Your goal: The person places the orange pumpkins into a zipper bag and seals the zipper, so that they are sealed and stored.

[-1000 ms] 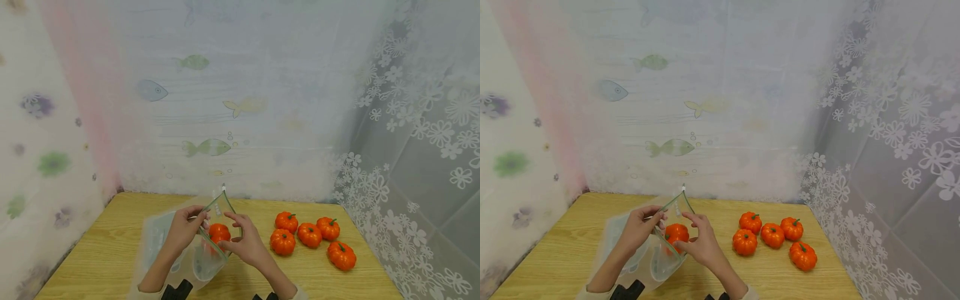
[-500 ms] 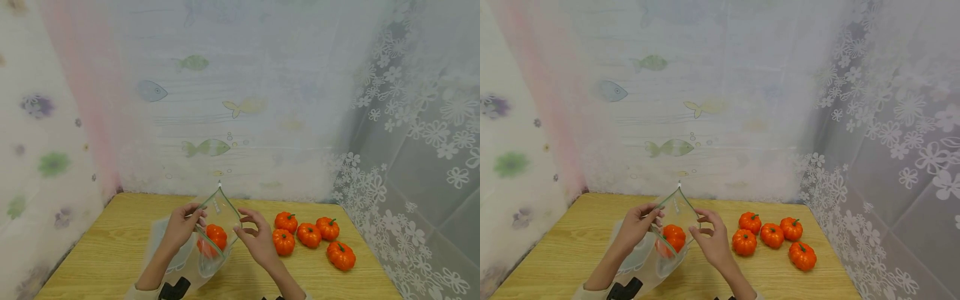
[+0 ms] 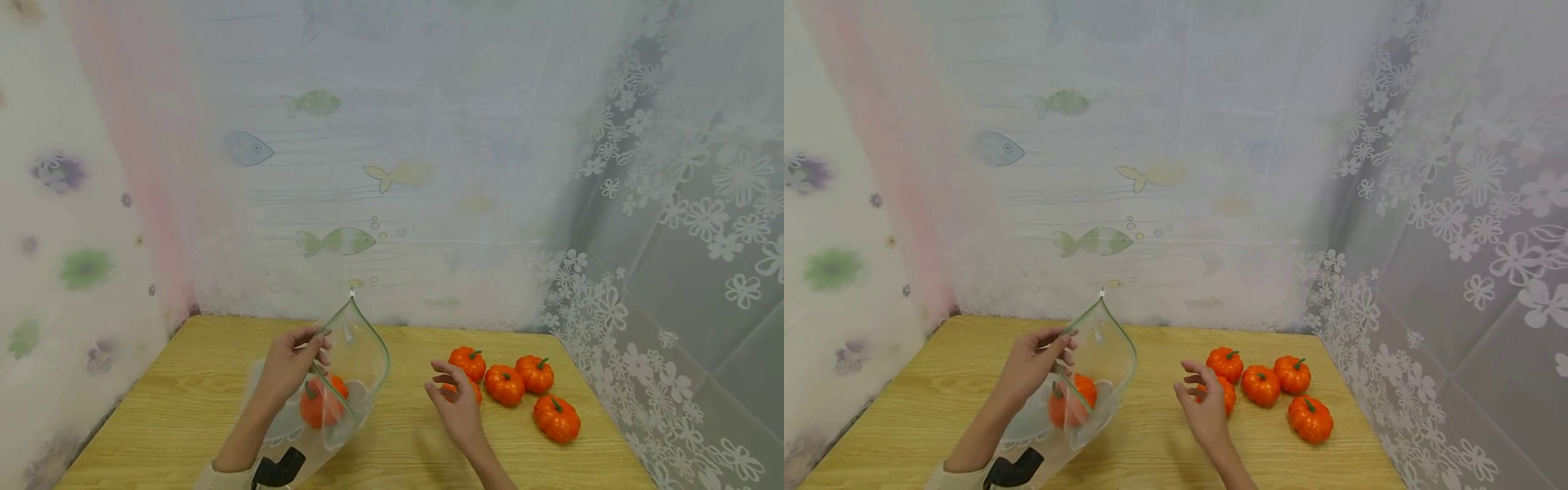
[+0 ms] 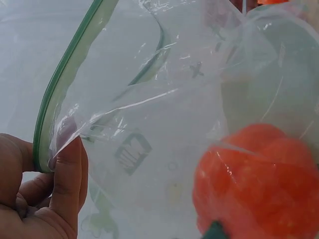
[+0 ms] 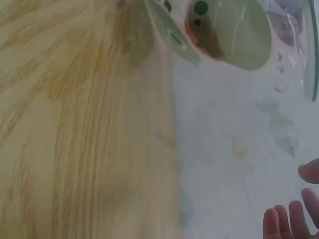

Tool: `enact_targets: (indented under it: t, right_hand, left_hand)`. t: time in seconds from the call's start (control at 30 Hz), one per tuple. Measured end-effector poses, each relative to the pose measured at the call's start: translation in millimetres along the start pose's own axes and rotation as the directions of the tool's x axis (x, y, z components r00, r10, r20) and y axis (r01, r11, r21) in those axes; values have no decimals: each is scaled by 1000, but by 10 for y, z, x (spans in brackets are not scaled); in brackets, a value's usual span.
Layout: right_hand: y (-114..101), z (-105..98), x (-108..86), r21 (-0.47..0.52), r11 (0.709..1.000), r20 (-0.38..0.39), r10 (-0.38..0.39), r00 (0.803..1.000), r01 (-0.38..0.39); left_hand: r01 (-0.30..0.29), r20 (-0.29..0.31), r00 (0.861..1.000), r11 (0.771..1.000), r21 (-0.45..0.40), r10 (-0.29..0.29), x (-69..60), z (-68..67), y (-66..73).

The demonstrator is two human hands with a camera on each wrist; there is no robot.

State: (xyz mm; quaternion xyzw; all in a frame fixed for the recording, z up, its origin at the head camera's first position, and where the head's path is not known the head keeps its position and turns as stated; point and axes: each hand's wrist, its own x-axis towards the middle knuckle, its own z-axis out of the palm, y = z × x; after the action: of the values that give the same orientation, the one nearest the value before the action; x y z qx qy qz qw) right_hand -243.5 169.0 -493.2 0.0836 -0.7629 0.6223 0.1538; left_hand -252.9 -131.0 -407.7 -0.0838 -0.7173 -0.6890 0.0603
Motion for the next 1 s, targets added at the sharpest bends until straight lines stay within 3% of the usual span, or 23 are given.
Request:
enact_targets:
  t: [0.23, 0.5, 0.77, 1.0]
  right_hand:
    - [172, -241, -14, -46, 998, -95, 27, 995, -31]
    - [300, -461, -23, -129, 990, -149, 44, 988, -63]
    - [395, -569, -1, -199, 967, -112, 139, 984, -159]
    - [469, -618, 26, -276, 937, -55, 208, 977, -215]
  left_hand:
    - [-7, 9, 1000, 1000, 2, 7, 12, -46, 45]
    - [-30, 19, 999, 1000, 5, 30, 19, -77, 66]
    - [-41, 25, 999, 999, 25, 40, 34, -99, 129]
    - [-85, 27, 996, 996, 28, 84, 68, -125, 202]
